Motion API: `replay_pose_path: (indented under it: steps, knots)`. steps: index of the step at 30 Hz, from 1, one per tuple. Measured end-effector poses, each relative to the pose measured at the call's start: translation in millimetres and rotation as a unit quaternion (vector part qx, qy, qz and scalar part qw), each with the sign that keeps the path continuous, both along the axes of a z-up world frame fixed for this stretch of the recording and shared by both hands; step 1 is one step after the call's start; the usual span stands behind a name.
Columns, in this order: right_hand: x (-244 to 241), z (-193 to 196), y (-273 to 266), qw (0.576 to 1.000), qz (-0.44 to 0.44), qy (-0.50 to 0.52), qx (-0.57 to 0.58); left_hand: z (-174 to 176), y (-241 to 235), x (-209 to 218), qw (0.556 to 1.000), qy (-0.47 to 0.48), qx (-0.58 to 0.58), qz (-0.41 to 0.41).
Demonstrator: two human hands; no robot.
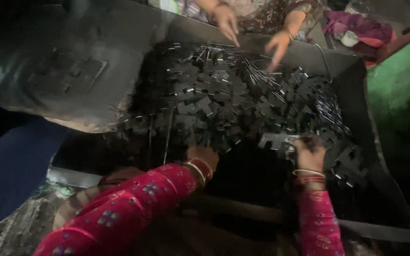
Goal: The person sorts through a bin of black metal pieces by hand, picking them up, turning them over, and placing some back into the pile while setting others aside.
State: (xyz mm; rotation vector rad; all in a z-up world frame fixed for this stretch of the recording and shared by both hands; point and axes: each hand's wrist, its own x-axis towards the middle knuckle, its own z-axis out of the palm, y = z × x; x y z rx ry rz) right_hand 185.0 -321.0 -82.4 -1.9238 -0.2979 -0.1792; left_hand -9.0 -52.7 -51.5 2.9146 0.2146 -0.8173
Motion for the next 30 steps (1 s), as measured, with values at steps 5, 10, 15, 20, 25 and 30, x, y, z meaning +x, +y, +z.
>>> replay_pose_path:
  steps: [5,10,15,20,25,30]
  knots:
    - [-27.0,32.1,-34.9,0.887,0.119,0.24,0.376,-78.2,-0.9,20.4,0.999,0.043,0.012,-0.004]
    - [-55.6,30.9,-26.2,0.812,0.239,0.233,0.478,-77.4,0.4,19.2,0.997,-0.032,-0.033,0.056]
    - [-49.3,-17.3,31.8,0.915,0.275,0.286,0.07,-4.0,42.0,20.1,0.976,-0.095,-0.163,0.105]
    - [-59.7,-83.3,94.4,0.844,0.414,-0.081,-0.329,64.7,79.7,16.5,0.923,-0.041,-0.334,0.188]
    - [-68.7,-74.1,110.5,0.761,0.389,-0.204,-0.477,65.6,83.3,29.8,0.713,-0.042,-0.64,0.284]
    - [-84.6,-75.5,110.0,0.671,0.428,-0.24,-0.555,50.1,77.7,32.5,0.736,-0.101,-0.624,0.245]
